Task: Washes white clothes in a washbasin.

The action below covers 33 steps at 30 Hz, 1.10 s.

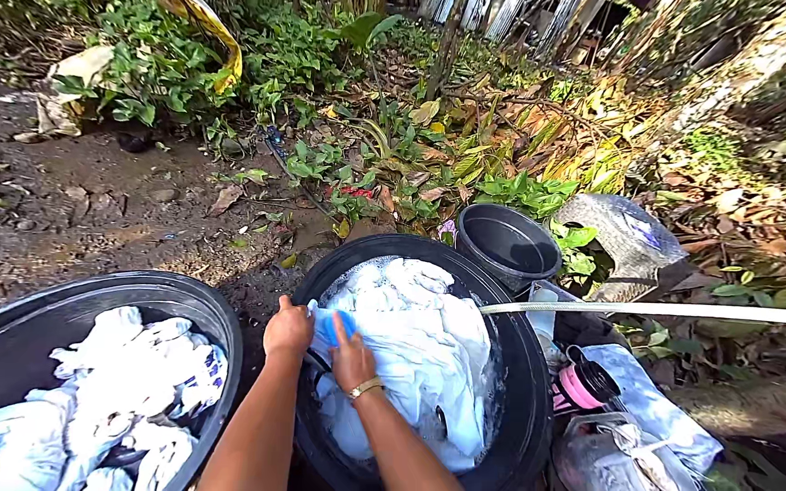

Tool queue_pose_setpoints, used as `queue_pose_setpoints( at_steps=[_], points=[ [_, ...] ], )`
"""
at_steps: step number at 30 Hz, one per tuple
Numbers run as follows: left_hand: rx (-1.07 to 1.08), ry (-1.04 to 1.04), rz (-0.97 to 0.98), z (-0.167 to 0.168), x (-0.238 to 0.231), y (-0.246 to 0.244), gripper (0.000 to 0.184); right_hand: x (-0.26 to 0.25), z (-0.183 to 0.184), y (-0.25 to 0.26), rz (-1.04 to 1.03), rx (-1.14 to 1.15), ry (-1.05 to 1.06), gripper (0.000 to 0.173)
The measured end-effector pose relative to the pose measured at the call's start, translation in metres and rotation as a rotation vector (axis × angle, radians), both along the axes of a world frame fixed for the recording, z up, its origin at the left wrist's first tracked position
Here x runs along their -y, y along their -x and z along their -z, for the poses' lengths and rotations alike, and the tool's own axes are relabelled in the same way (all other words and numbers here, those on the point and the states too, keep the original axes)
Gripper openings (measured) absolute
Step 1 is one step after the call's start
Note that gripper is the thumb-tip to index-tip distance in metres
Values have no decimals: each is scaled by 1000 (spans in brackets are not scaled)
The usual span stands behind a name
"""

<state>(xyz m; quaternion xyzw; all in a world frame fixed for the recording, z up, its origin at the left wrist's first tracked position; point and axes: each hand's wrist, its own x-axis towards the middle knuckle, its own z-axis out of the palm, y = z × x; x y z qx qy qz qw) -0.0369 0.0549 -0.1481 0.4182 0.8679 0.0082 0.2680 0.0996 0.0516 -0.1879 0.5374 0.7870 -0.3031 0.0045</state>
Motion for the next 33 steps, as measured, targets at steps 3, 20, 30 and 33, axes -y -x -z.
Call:
queue_pose_setpoints(
  at_steps=[3,20,30,33],
  points=[
    [-16,17,9,0,0,-2,40,-34,23,-85,130,159,-50,70],
    [-28,7,0,-1,-1,-4,40,-33,10,-52,76,132,14,70],
    [-19,-10,1,0,-1,-2,41,-54,-22,-107,454,111,-50,70],
    [-29,-7,2,2,-3,-2,40,-18,-34,-15,50,-52,-30,66]
  ],
)
